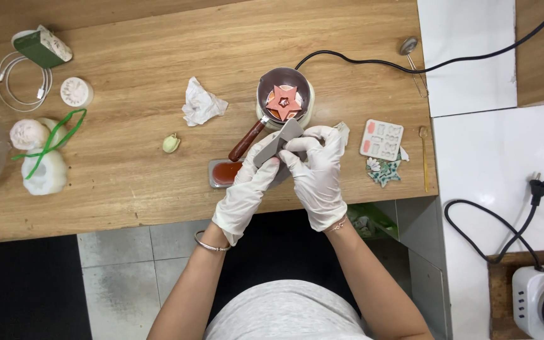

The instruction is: The person is preparing wax shapes by pouring melted wax into molds and removing them once cooled.

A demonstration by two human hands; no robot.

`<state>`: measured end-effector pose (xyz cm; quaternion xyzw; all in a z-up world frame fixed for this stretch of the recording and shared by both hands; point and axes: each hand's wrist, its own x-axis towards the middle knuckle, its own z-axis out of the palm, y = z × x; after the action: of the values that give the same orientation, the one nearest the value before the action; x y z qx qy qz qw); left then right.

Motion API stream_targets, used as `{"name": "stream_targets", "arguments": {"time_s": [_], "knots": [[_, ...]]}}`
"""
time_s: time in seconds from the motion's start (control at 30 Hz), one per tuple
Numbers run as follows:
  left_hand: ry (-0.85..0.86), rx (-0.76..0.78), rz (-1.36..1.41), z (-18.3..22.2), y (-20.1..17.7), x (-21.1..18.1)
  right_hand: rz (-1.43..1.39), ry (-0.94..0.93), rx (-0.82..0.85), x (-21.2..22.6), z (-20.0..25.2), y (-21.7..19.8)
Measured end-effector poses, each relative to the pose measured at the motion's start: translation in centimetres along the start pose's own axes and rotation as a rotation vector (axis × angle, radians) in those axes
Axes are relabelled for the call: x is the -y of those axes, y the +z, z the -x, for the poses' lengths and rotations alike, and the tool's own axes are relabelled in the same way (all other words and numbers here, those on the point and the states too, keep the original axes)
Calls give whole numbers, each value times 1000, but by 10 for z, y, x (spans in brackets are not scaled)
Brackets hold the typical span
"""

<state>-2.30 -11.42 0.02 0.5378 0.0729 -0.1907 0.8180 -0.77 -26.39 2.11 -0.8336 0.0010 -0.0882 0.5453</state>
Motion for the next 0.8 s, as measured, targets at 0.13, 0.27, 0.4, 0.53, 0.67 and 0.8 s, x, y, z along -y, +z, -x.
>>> {"name": "stream_targets", "arguments": {"time_s": [0.13, 0.27, 0.4, 0.53, 0.67, 0.8], "knots": [[-41, -116, -18, 8, 7, -12, 24, -171, -21, 2, -13, -14], [-21, -219, -65, 26, 1, -14, -630, 329, -224, 31, -44, -28], [-153, -265, 62, 41, -23, 24, 109, -173, -48, -30, -73, -15], [-281, -324, -48, 44, -38, 43, 95, -148, -165, -79, -52, -39], [-418, -355, -356, 38, -44, 53, 461, 465, -419, -178, -13, -117], [-574, -247, -870, 13, -24, 28, 909, 742, -354, -218, 16, -155]]}}
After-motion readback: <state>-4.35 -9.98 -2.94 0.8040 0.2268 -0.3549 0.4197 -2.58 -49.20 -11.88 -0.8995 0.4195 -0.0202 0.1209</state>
